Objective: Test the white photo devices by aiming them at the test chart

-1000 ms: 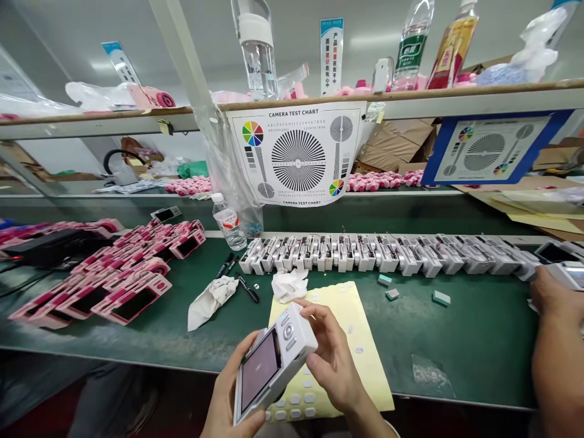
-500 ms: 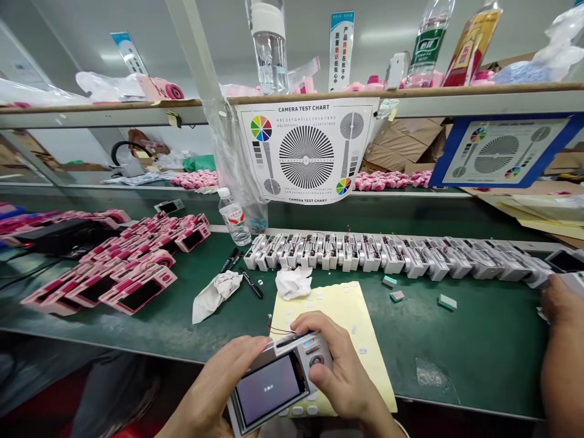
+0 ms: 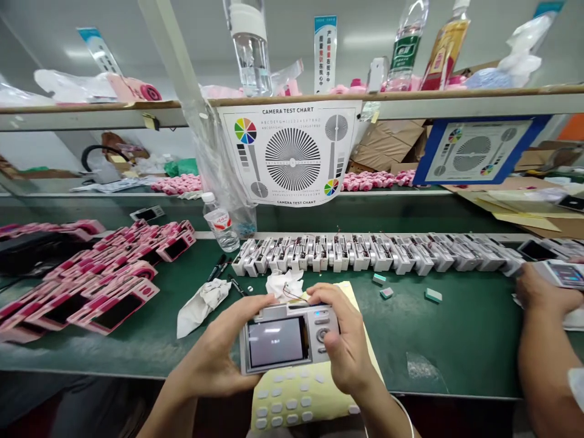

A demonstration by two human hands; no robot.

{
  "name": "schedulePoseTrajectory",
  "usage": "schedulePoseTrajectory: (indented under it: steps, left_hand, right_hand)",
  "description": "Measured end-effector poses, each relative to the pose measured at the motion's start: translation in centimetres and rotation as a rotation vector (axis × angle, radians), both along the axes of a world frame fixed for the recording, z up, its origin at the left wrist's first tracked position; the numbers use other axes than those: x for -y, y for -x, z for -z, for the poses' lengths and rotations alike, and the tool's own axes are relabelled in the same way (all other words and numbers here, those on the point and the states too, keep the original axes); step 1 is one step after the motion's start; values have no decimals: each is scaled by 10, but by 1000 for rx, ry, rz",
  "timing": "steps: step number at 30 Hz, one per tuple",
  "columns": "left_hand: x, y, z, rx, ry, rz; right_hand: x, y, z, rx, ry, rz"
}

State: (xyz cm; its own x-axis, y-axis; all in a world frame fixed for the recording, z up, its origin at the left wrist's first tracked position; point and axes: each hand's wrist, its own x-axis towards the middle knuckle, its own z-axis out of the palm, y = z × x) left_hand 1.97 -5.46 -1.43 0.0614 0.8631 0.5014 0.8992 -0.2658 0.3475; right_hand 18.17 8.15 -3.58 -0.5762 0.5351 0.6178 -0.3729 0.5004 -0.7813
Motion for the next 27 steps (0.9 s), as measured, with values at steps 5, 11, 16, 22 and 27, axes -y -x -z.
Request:
schedulePoseTrajectory:
  steps: [5, 11, 16, 22, 27]
  left_hand:
    - [-27, 9, -23, -86, -59, 46]
    - [-53, 24, -37, -79, -96, 56]
    - [-68, 36, -40, -1, -85, 36]
    - [-74, 44, -36, 43, -70, 32]
    - [-76, 49, -33, 59, -51, 41]
  right_hand:
    - [-19, 5, -21, -64, -52, 65]
    - [-42, 19, -42, -57, -48, 93]
    - [-58, 33, -47, -2, -19, 58]
    - [-64, 41, -38, 9, 28, 52]
    - [-66, 44, -38, 60, 50, 70]
